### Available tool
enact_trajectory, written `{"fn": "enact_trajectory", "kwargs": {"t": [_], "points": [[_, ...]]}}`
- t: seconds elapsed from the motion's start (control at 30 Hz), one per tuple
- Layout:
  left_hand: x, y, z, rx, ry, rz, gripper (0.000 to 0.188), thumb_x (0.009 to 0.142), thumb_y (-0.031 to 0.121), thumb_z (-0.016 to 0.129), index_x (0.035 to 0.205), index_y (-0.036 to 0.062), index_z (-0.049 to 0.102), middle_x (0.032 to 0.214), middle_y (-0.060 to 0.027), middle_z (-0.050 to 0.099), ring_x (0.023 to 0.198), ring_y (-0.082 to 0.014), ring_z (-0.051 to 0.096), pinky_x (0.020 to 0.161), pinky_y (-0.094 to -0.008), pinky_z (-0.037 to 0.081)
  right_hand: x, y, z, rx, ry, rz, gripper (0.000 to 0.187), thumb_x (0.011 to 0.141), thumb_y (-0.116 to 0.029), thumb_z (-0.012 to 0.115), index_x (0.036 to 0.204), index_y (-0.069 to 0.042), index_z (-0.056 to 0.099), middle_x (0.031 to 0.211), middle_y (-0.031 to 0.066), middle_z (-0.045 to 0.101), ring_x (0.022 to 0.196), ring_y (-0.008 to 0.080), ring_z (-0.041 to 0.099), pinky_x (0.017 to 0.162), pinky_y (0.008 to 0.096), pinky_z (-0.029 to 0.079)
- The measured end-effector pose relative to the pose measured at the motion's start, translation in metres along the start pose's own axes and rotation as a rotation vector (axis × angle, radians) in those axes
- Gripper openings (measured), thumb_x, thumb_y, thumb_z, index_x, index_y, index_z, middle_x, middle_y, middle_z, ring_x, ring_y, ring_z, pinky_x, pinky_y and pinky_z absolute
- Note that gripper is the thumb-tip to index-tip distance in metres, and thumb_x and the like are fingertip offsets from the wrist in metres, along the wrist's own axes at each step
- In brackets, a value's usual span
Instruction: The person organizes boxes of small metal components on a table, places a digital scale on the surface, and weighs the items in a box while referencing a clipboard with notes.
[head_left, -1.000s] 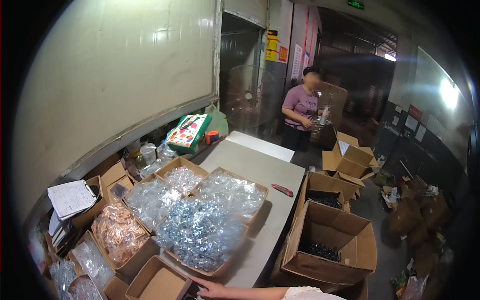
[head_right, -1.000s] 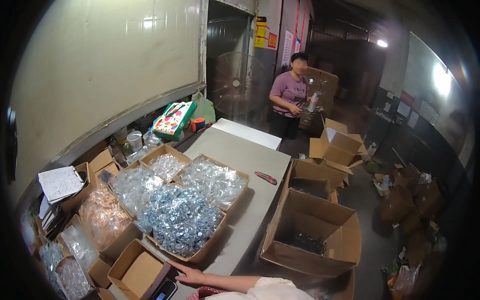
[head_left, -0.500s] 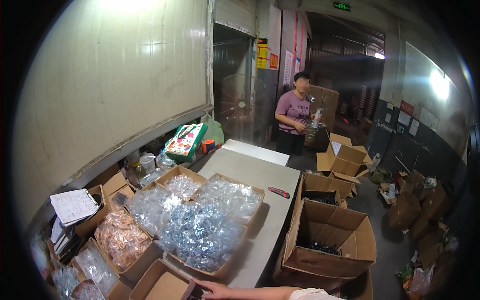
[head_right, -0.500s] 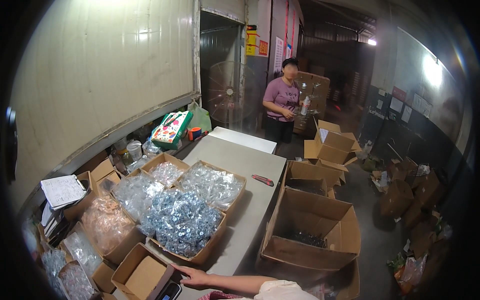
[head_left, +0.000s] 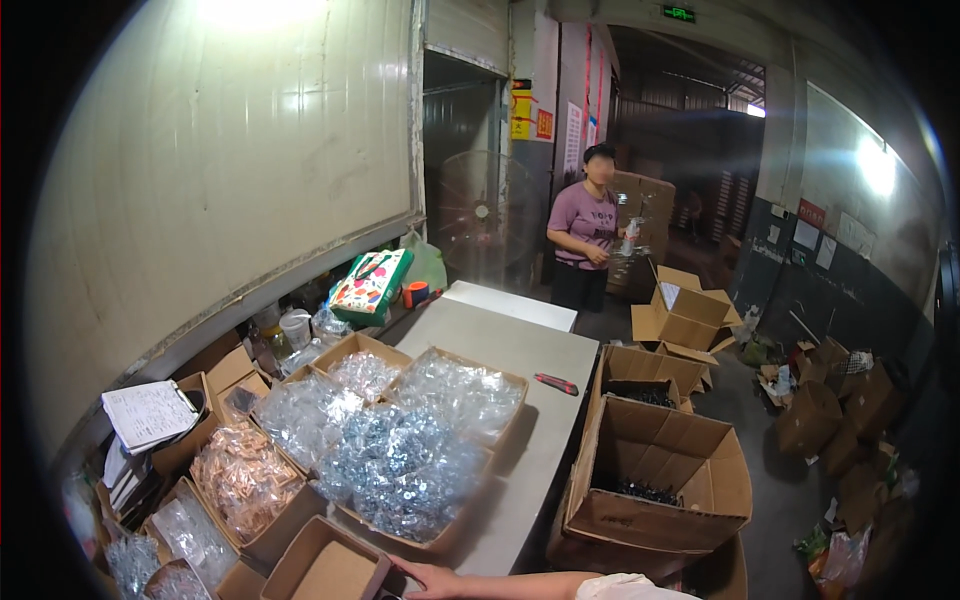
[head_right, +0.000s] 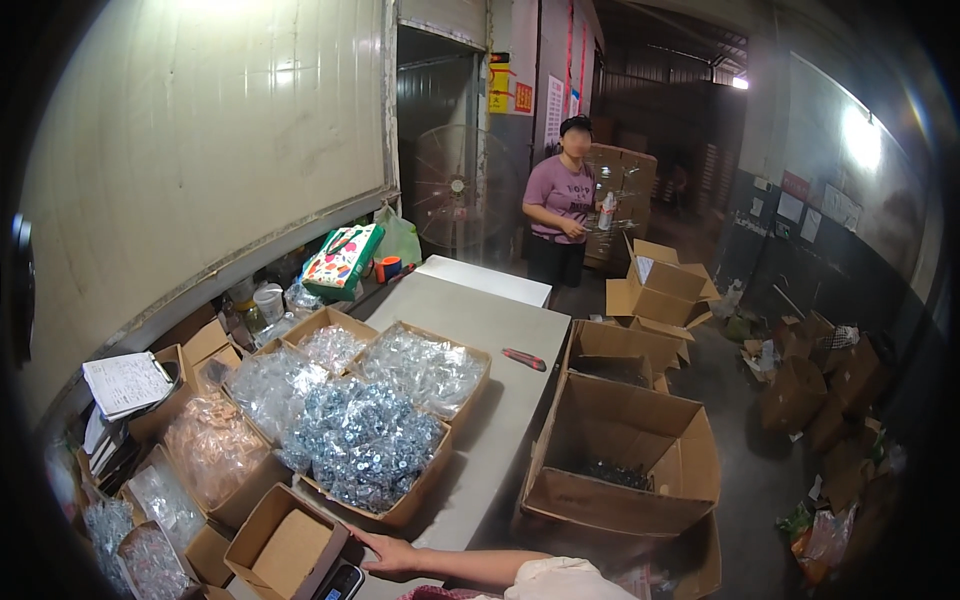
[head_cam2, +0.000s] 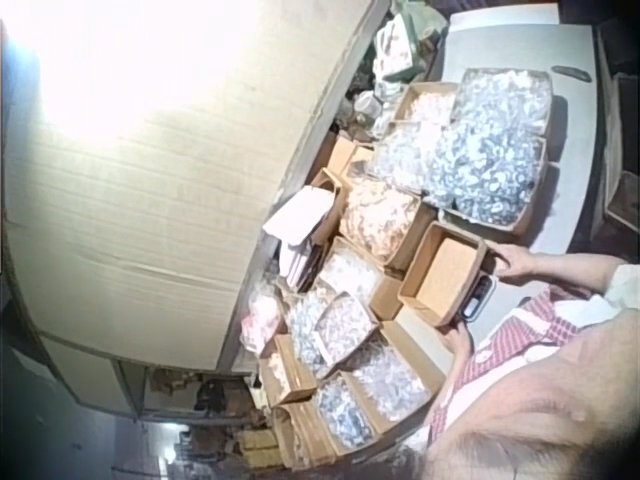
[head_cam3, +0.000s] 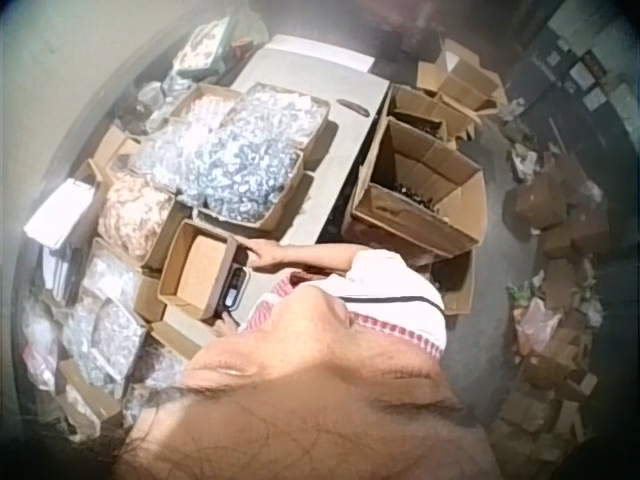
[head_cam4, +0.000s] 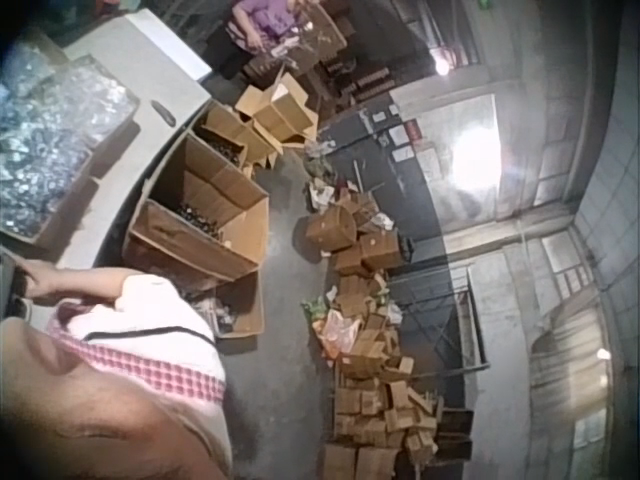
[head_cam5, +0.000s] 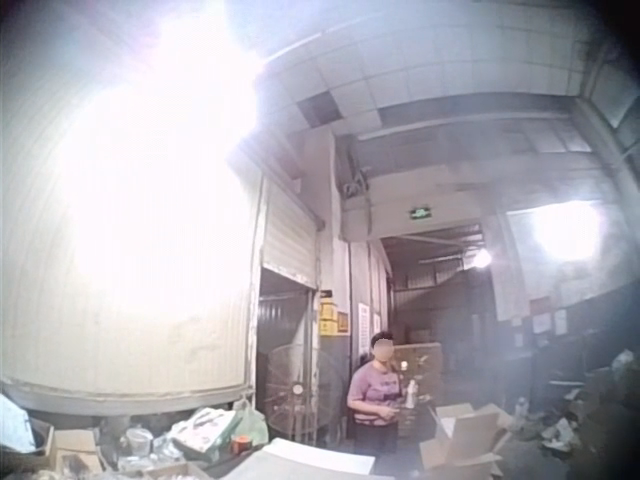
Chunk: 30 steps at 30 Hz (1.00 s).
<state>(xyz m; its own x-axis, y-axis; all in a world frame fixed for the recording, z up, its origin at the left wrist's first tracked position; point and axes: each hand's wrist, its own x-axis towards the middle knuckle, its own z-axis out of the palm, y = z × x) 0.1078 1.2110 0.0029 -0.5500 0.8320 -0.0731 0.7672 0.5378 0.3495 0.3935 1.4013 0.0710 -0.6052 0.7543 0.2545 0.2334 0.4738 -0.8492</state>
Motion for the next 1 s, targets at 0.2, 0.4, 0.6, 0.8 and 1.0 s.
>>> {"fn": "enact_trajectory", "kwargs": {"t": [0.2,0.4,0.6,0.8,1.0], "points": [[-0.033,-0.005,-0.01,-0.312,-0.014,0.138,0.073,0.095,0.045,0.058,0.148,0.001,0.033,0.151,-0.0344,0.025,0.134,-0.0517,0.028,0.115,-0.0524,0.021,-0.031,-0.004,0.002,0.096,0.061,-0.097,0.083,0.084,-0.018,0.064,0.156,-0.018,0.023,0.123,0.0155,0.062,0.074,0.0206,0.06,0.068,0.0342,0.051],[-0.038,0.037,-0.034,-0.061,0.031,0.225,0.06,0.095,0.045,0.056,0.136,0.005,0.044,0.138,-0.0305,0.035,0.127,-0.0505,0.035,0.109,-0.0544,0.026,-0.038,-0.014,0.004,-0.14,0.045,-0.326,0.061,0.069,-0.028,0.068,0.129,-0.014,0.063,0.079,0.015,0.055,0.07,0.033,0.049,0.063,0.0451,0.041],[-0.027,0.048,-0.015,0.151,0.201,0.25,0.046,0.094,0.047,0.054,0.118,0.0078,0.057,0.118,-0.0261,0.049,0.115,-0.0499,0.046,0.1,-0.0585,0.035,-0.036,-0.025,0.002,-0.1,0.055,-0.224,0.053,0.074,-0.026,0.066,0.126,-0.014,0.065,0.076,0.0139,0.053,0.069,0.0311,0.05,0.062,0.0432,0.042],[-0.02,0.057,-0.001,0.25,0.287,0.231,0.042,0.093,0.048,0.053,0.103,0.0106,0.068,0.102,-0.0222,0.059,0.105,-0.0494,0.054,0.093,-0.0623,0.041,-0.037,0.001,0.011,-0.103,0.016,-0.103,0.064,0.082,-0.011,0.06,0.145,-0.02,0.048,0.09,0.0159,0.057,0.079,0.0316,0.058,0.072,0.0402,0.049],[-0.013,0.05,-0.003,0.058,0.245,0.223,0.044,0.094,0.048,0.052,0.109,0.0081,0.062,0.106,-0.0254,0.052,0.113,-0.0502,0.046,0.097,-0.0642,0.034,-0.025,-0.005,0.008,0.118,0.324,0.126,0.05,0.092,-0.016,0.056,0.141,-0.012,0.049,0.097,0.0144,0.07,0.073,0.0255,0.068,0.067,0.0362,0.054]]}}
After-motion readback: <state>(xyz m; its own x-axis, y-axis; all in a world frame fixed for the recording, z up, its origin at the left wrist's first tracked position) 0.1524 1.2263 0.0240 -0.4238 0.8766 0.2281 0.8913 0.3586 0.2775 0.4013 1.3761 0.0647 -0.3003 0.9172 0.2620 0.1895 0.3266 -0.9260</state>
